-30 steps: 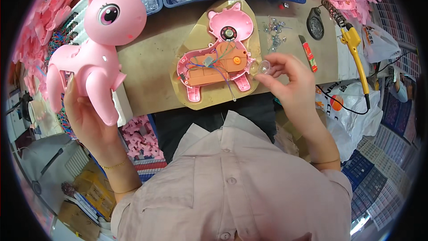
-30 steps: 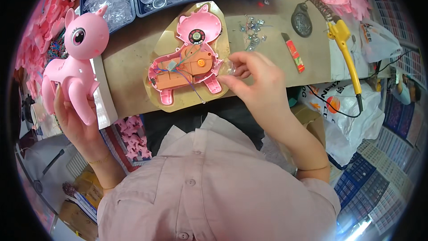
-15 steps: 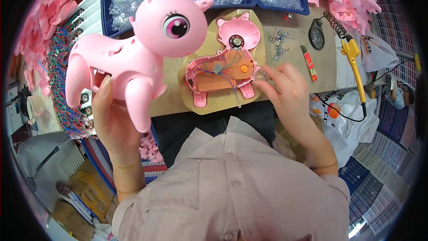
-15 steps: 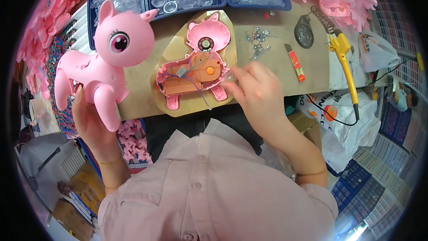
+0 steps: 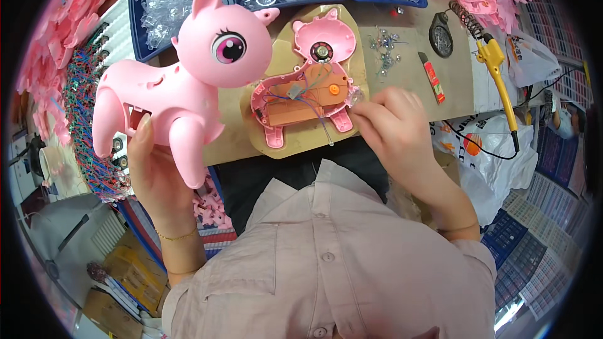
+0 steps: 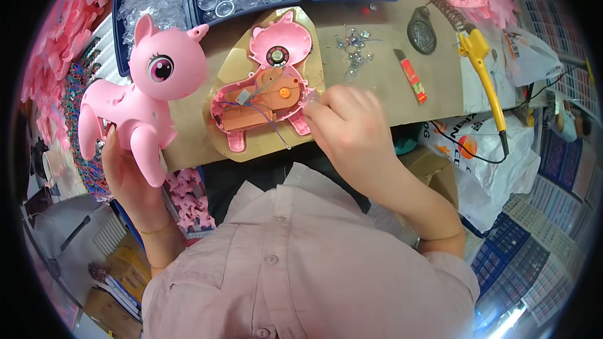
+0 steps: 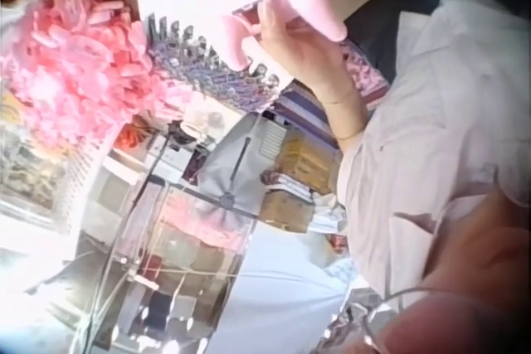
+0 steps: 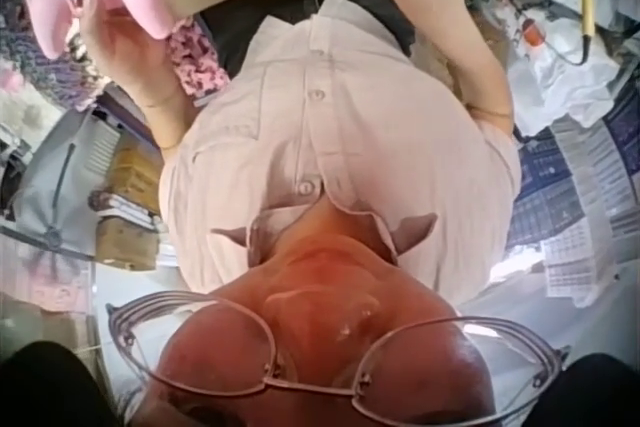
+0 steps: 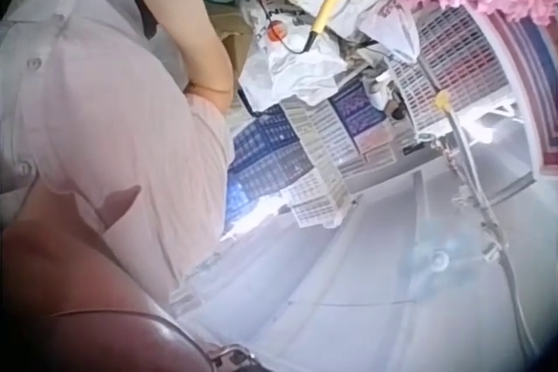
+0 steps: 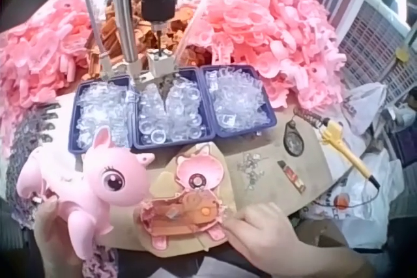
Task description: Assembling plastic toy ponies, including soldering internal wires and fitting components together.
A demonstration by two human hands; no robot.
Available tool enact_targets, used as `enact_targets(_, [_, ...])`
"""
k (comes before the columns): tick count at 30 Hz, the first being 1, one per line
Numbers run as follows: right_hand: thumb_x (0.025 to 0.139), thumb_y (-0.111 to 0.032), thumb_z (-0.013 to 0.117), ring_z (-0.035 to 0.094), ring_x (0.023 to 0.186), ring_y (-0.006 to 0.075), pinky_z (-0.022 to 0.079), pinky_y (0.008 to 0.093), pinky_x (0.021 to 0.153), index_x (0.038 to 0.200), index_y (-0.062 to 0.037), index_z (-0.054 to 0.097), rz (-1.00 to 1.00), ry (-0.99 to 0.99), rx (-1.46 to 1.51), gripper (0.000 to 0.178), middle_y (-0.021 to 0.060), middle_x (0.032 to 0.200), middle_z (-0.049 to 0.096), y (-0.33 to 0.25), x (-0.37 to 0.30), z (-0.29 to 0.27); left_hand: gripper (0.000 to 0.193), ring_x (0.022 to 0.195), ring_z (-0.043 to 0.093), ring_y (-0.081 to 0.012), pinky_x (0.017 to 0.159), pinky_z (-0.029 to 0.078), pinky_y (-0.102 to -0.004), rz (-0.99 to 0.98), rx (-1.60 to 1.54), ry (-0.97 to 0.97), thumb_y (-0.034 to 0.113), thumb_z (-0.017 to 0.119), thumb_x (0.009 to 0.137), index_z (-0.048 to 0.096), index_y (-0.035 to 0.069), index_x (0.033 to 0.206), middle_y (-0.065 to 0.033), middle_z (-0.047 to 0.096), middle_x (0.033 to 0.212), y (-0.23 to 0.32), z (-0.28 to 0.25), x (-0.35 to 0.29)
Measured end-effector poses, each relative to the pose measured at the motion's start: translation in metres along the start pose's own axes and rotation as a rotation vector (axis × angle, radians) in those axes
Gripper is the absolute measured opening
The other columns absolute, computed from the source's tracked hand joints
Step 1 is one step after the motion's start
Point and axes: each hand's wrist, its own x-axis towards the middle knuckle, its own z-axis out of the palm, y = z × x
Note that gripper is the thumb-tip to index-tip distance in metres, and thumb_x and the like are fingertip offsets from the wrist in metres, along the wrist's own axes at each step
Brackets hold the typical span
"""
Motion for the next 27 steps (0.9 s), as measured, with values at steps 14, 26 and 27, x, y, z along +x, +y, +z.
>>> enact_targets(14, [0.074,-0.002,0.069,0.055,0.076,0.0240,0.040,0.0342,0.068,0.084,-0.0036,0.059,-0.022,-0.009,0.184,0.014,0.0066,0.080,0.054,0.018,0.005,0.015,0.042,0.119,0.053,-0.0291,0.103,0.044,-0.0459,-0.030,-0.036,-0.065,0.016,0.042,0.093,0.040,-0.003,0.131,-0.0179,0.051,0.130,-0.008,0.000,-0.002])
enact_targets(26, [0.089,-0.006,0.058,0.058,0.074,0.0127,0.046,0.0269,0.068,0.093,0.0011,0.059,0.514,0.125,0.056,0.008,0.0081,0.082,0.062,0.045,-0.016,-0.018,0.045,0.124,0.048,-0.0286,0.106,0.039,-0.0461,0.055,-0.111,-0.045,0.016,0.047,0.094,0.040,-0.002,0.133,-0.0164,0.051,0.131,0.013,-0.029,0.005])
enact_targets(27, [0.089,-0.006,0.058,0.058,0.074,0.0127,0.046,0.0269,0.068,0.093,0.0011,0.059,0.514,0.126,0.053,0.008,0.0081,0.082,0.062,0.046,-0.013,-0.017,0.045,0.124,0.048,-0.0286,0.106,0.039,-0.0461,0.055,-0.114,-0.047,0.016,0.047,0.094,0.040,-0.002,0.133,-0.0164,0.051,0.131,0.013,-0.030,0.006])
